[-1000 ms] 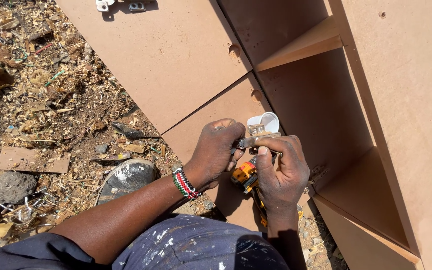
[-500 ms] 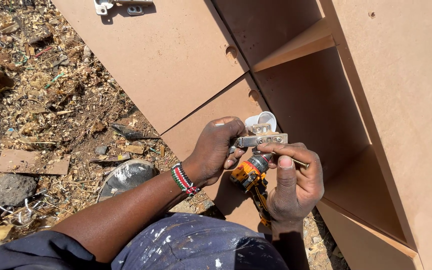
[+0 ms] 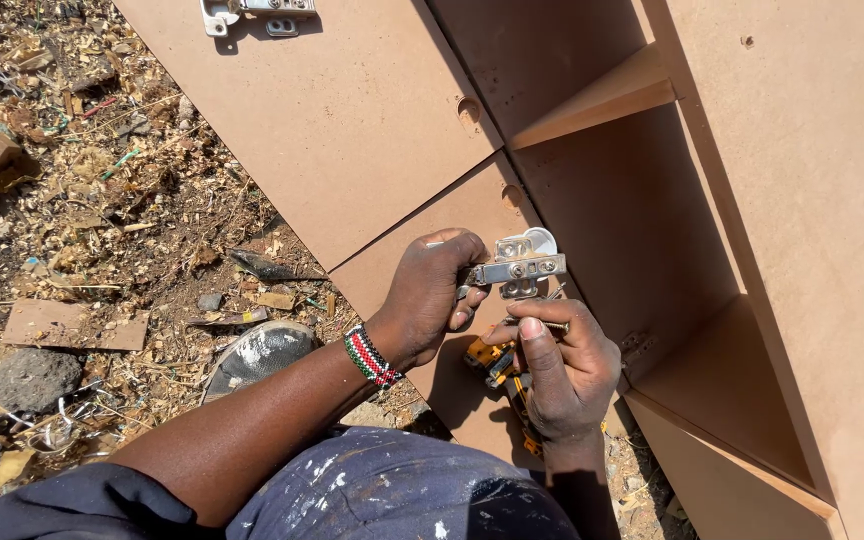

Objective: The person attaches metal hinges to a wooden cabinet door using a yellow cordless drill. They position the hinges, insert screws, and drive them into the wood, repeating the process for multiple hinges on the door.

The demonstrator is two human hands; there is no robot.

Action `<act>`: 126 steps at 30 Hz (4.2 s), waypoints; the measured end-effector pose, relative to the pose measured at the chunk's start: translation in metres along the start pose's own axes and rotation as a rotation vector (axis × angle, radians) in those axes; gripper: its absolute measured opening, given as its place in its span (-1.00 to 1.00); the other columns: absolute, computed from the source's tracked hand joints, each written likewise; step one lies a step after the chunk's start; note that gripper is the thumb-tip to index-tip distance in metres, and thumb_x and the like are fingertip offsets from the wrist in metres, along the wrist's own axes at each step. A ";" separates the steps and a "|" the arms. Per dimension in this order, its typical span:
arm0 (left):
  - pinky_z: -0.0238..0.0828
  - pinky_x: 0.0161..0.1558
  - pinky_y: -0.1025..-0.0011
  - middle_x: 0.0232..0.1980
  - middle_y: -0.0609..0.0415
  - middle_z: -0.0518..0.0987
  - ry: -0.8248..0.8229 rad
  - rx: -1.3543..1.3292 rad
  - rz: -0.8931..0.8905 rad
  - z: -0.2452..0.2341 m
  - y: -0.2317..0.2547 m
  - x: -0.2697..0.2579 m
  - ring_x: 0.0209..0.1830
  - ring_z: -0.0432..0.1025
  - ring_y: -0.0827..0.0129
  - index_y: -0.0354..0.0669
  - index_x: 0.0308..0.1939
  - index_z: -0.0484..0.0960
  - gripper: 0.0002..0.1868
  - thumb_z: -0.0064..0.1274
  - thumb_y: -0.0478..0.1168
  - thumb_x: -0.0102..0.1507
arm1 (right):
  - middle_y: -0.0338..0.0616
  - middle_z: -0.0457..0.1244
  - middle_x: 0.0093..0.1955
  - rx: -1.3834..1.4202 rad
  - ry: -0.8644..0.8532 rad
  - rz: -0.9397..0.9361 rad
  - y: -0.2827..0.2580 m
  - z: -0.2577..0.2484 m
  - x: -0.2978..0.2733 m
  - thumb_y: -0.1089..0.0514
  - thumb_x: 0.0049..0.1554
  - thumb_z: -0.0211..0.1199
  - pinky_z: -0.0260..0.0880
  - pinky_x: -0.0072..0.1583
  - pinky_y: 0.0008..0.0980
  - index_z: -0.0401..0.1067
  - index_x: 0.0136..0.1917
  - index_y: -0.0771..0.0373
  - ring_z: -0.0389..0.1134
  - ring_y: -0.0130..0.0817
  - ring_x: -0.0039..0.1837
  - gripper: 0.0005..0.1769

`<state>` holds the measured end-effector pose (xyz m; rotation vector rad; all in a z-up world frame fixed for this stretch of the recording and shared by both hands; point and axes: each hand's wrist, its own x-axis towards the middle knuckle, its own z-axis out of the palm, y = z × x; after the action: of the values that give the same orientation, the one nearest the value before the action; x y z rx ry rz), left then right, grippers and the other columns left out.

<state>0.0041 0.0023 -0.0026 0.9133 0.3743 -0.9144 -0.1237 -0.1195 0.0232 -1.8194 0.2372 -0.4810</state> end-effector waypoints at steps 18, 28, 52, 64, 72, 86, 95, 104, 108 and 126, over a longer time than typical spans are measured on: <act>0.31 -0.69 0.67 -0.52 0.05 0.42 -0.004 0.037 0.036 -0.003 -0.006 0.003 -0.59 0.40 0.55 -0.06 -0.33 0.48 -0.82 0.12 -0.25 0.36 | 0.19 0.41 -0.34 0.034 0.110 -0.083 0.015 0.000 0.002 0.24 0.43 0.31 0.50 -0.33 -0.47 0.59 0.05 0.58 0.38 -0.43 -0.37 -0.73; 0.30 -0.70 0.66 -0.56 0.00 0.43 0.033 0.008 0.007 -0.002 -0.005 0.005 -0.65 0.38 0.54 -0.07 -0.35 0.53 -0.82 0.16 -0.22 0.34 | -0.01 0.29 -0.44 0.001 0.211 -0.065 0.016 0.001 0.006 0.27 0.43 0.35 0.34 -0.41 -0.58 0.63 0.12 0.60 0.23 -0.65 -0.49 -0.75; 0.72 -0.37 0.57 0.02 -0.09 0.74 0.095 -0.061 0.184 -0.087 -0.039 0.120 -0.36 0.67 0.47 -0.30 0.30 0.58 -0.73 0.20 -0.21 0.61 | 0.09 0.42 0.20 -0.112 0.210 0.204 0.084 -0.013 0.010 0.18 0.56 0.36 0.65 0.14 -0.33 0.70 0.35 0.38 0.55 -0.28 0.11 -0.75; 0.90 0.30 0.19 0.05 -0.02 0.58 0.157 -0.031 -0.172 -0.072 -0.043 0.052 0.10 0.76 0.20 -0.48 0.37 0.47 -0.57 0.20 -0.29 0.50 | 0.05 0.54 0.09 -0.174 0.333 0.648 0.127 -0.167 -0.022 0.02 0.66 0.11 0.69 0.16 -0.52 0.62 0.15 0.25 0.65 -0.29 0.12 -0.62; 0.79 -0.32 0.43 -0.51 -0.09 0.70 -0.472 0.522 -0.354 0.017 -0.114 0.053 -0.25 0.87 0.13 -0.30 0.17 0.86 -0.75 0.24 -0.28 0.46 | -0.42 0.21 -0.30 -0.115 0.826 1.058 0.318 -0.295 -0.122 0.12 0.36 0.08 0.81 -0.17 -0.16 0.51 0.43 0.36 0.35 -0.48 -0.34 -0.53; 0.78 -0.35 0.41 -0.33 -0.13 0.78 -0.355 0.673 -0.194 0.015 -0.174 0.092 -0.39 0.77 0.29 -0.26 -0.05 0.87 -0.79 0.29 -0.17 0.41 | 0.18 0.35 0.02 -0.738 0.302 1.162 0.199 -0.244 -0.080 -0.16 0.41 0.28 0.44 0.19 0.18 0.53 0.32 0.40 0.43 0.11 0.11 -0.45; 0.69 -0.60 0.40 -0.40 0.04 0.51 -0.247 0.586 -0.238 -0.005 -0.086 0.058 -0.51 0.68 0.24 -0.33 -0.06 0.71 -0.50 0.29 0.13 0.49 | -0.26 0.02 -0.43 -0.544 -0.290 0.852 0.041 -0.077 -0.022 -0.02 0.22 0.58 0.15 -0.15 -0.27 0.76 0.19 0.07 0.09 -0.31 -0.28 -0.70; 0.43 -0.62 0.57 -0.51 0.10 0.55 -0.088 0.350 0.013 -0.057 -0.096 0.065 -0.56 0.58 0.46 -0.18 -0.22 0.76 -0.62 0.31 0.02 0.56 | 0.10 0.36 -0.17 -0.544 0.021 0.954 0.061 -0.041 -0.016 -0.64 0.43 0.18 0.45 0.21 -0.01 0.68 0.32 0.00 0.41 -0.03 -0.02 -0.25; 0.41 -0.26 0.60 -0.32 0.11 0.58 -0.132 0.445 0.193 -0.053 -0.105 0.064 -0.19 0.42 0.59 -0.16 -0.24 0.82 -0.61 0.31 0.01 0.59 | -0.12 0.24 -0.38 -0.338 0.040 1.046 0.036 -0.011 -0.004 -0.62 0.29 0.41 0.42 0.02 -0.23 0.60 0.02 0.07 0.41 -0.26 -0.32 -0.29; 0.80 -0.34 0.55 -0.15 0.08 0.67 -0.289 0.281 0.004 -0.046 -0.094 0.050 -0.21 0.67 0.48 -0.40 0.34 0.77 -0.45 0.54 -0.14 0.38 | -0.14 0.42 -0.03 0.145 0.140 0.885 0.077 -0.059 -0.038 0.28 0.27 0.59 0.40 -0.26 -0.63 0.59 0.30 0.38 0.39 -0.53 -0.12 -0.63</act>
<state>-0.0395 -0.0129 -0.1093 1.0181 -0.0051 -1.0963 -0.1773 -0.1788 -0.0438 -1.3629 1.0167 0.0095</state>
